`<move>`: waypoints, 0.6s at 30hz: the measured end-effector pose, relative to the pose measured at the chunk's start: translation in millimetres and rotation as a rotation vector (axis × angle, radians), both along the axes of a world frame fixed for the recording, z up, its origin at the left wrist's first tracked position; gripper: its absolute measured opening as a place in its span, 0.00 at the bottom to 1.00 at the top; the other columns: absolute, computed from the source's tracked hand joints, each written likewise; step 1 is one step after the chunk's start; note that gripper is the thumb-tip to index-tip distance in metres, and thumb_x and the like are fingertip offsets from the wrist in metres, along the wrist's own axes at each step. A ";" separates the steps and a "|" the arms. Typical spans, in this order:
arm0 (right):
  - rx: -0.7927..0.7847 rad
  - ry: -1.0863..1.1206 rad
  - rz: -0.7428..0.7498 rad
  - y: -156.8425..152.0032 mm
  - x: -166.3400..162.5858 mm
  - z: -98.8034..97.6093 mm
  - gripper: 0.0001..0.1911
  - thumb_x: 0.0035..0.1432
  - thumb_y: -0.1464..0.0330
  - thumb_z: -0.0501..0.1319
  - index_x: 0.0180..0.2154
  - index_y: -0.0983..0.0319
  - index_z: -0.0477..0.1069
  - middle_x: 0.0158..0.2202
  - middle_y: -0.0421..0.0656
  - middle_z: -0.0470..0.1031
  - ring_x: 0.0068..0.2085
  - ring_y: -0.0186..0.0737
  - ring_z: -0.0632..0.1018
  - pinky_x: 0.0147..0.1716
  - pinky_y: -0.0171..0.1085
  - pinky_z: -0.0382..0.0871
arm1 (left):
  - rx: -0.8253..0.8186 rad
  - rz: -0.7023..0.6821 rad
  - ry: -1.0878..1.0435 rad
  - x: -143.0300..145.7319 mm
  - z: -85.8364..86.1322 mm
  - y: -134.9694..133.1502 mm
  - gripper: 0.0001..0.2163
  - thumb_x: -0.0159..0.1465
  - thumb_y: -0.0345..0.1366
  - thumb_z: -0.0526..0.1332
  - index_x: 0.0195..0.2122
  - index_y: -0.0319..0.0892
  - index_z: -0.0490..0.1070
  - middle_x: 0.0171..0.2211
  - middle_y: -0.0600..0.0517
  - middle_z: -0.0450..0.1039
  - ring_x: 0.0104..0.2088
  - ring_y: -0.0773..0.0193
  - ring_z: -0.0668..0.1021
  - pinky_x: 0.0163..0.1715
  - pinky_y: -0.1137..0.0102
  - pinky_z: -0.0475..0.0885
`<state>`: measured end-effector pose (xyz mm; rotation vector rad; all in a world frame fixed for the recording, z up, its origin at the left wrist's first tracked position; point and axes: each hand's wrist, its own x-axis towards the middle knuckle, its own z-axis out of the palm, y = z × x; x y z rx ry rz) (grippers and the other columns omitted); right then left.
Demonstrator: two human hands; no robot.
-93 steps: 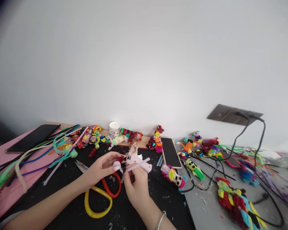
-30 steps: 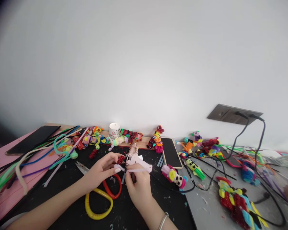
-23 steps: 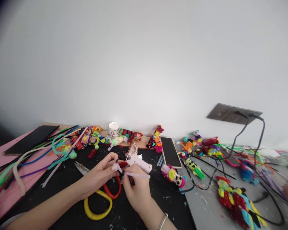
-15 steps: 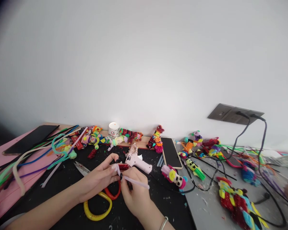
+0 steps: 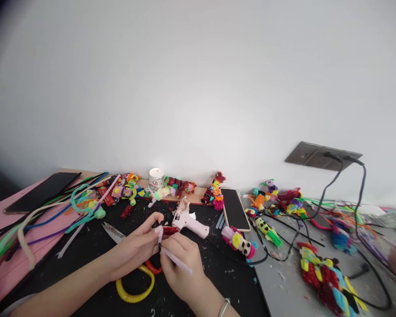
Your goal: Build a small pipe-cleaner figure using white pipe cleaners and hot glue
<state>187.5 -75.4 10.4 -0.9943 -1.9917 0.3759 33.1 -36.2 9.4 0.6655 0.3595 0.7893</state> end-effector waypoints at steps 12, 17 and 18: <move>0.005 0.021 -0.030 -0.5 1.6 2.0 0.09 0.60 0.76 0.53 0.36 0.62 0.70 0.29 0.44 0.73 0.30 0.36 0.74 0.30 0.34 0.69 | 0.397 0.155 0.321 -7.3 2.0 6.0 0.06 0.64 0.36 0.59 0.37 0.46 0.60 0.43 0.54 0.70 0.38 0.69 0.71 0.42 0.71 0.64; -0.065 0.052 -0.092 0.9 1.8 6.0 0.08 0.60 0.74 0.53 0.32 0.61 0.70 0.28 0.42 0.73 0.29 0.36 0.73 0.29 0.34 0.68 | 0.581 0.229 0.425 -11.9 3.8 7.2 0.05 0.64 0.36 0.58 0.36 0.45 0.62 0.52 0.49 0.66 0.51 0.62 0.70 0.52 0.66 0.63; -0.075 0.055 -0.100 1.3 2.1 6.6 0.08 0.60 0.74 0.54 0.31 0.61 0.70 0.28 0.42 0.73 0.29 0.36 0.73 0.29 0.33 0.68 | 0.600 0.233 0.441 -12.4 3.6 7.2 0.04 0.64 0.36 0.58 0.36 0.45 0.62 0.53 0.49 0.66 0.53 0.61 0.69 0.53 0.65 0.62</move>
